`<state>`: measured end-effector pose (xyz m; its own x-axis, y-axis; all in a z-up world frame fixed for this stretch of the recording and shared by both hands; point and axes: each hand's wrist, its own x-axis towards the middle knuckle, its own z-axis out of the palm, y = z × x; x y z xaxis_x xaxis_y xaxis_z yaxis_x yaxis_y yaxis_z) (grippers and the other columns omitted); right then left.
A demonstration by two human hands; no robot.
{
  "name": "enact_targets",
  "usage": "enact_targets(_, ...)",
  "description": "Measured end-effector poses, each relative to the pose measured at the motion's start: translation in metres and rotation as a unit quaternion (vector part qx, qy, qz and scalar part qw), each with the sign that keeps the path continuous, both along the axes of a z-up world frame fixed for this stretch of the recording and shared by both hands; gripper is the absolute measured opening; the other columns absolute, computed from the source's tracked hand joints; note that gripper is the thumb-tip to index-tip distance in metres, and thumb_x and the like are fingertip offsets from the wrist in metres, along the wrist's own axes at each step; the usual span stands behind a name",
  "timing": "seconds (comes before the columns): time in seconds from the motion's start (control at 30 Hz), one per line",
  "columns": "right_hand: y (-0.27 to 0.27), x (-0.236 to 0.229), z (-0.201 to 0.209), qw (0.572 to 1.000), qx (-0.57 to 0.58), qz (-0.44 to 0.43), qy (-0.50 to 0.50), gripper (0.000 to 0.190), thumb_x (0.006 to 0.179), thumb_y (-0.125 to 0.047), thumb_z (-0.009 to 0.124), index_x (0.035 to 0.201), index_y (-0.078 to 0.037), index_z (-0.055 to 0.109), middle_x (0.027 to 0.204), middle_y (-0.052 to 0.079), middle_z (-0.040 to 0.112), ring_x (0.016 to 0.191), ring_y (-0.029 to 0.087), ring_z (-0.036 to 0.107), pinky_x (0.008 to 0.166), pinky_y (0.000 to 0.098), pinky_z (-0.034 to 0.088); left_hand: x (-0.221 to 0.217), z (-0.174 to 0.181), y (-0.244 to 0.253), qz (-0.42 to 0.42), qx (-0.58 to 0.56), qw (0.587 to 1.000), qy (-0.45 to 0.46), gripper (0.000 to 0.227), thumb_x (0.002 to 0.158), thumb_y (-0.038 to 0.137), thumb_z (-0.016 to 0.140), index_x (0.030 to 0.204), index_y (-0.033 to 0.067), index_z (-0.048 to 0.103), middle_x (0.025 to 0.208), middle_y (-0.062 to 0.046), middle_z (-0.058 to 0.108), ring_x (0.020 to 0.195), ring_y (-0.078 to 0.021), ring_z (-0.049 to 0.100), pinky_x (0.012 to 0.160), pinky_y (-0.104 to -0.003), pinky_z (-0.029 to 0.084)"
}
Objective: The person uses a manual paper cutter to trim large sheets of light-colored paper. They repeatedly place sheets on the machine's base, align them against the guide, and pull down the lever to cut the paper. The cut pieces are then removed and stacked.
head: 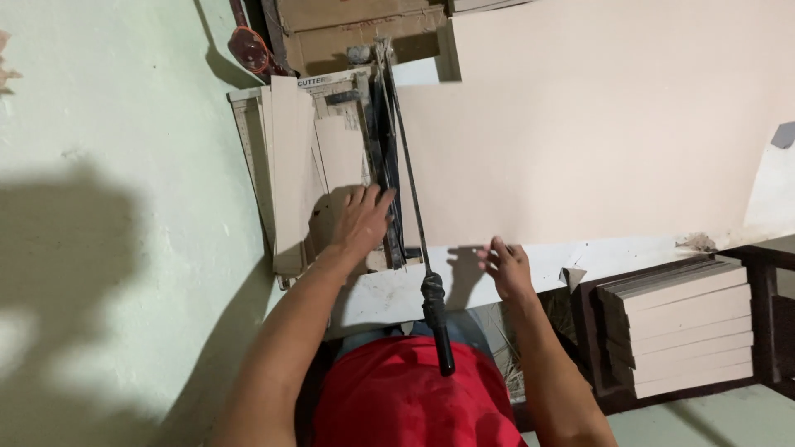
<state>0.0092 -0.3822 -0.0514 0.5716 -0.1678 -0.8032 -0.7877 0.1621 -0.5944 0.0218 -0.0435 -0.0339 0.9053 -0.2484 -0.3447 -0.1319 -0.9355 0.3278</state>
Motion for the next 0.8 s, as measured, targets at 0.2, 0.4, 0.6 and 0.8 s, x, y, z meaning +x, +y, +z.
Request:
enact_targets(0.2, 0.007, -0.012, 0.040, 0.995, -0.039, 0.063, 0.065, 0.048, 0.103, -0.031, 0.068, 0.127, 0.006, 0.050, 0.111, 0.015, 0.061, 0.102, 0.031, 0.068, 0.088, 0.0514, 0.059, 0.013, 0.016, -0.007, 0.104, -0.004, 0.994, 0.027, 0.052, 0.104, 0.034, 0.053, 0.152, 0.0186, 0.039, 0.136, -0.015, 0.046, 0.124, -0.0316, 0.045, 0.096, -0.045, 0.040)
enact_targets(0.4, 0.022, 0.015, 0.019, 0.995, -0.047, 0.088, 0.004, 0.032, 0.105, -0.032, 0.064, 0.118, -0.003, 0.060, 0.105, 0.009, 0.064, 0.099, 0.029, 0.068, 0.085, 0.0515, 0.060, 0.033, 0.028, -0.027, 0.104, 0.042, 0.987, 0.113, 0.099, 0.089, 0.050, 0.074, 0.164, 0.0206, 0.017, 0.161, -0.028, 0.020, 0.150, -0.0487, 0.012, 0.119, -0.066, 0.008)
enact_targets(0.6, 0.016, 0.026, 0.013, 0.954, -0.107, 0.277, 0.043, 0.051, 0.104, -0.053, 0.061, 0.101, -0.002, 0.069, 0.080, 0.016, 0.068, 0.075, 0.032, 0.074, 0.067, 0.0524, 0.063, 0.037, 0.004, -0.043, 0.099, 0.182, 0.963, 0.172, 0.118, 0.080, 0.058, 0.076, 0.165, 0.0155, 0.006, 0.165, -0.029, -0.001, 0.152, -0.0487, 0.000, 0.116, -0.074, 0.005)
enact_targets(0.8, 0.137, 0.001, 0.238, 0.794, -0.220, 0.566, 0.038, 0.081, 0.094, -0.046, 0.058, 0.163, -0.028, 0.019, 0.100, 0.023, 0.078, 0.096, 0.047, 0.075, 0.086, 0.0568, 0.059, 0.040, 0.005, -0.045, 0.066, 0.270, 0.945, 0.172, 0.112, 0.080, 0.063, 0.070, 0.164, 0.0139, 0.015, 0.166, -0.027, 0.004, 0.153, -0.0462, 0.005, 0.115, -0.073, 0.007)
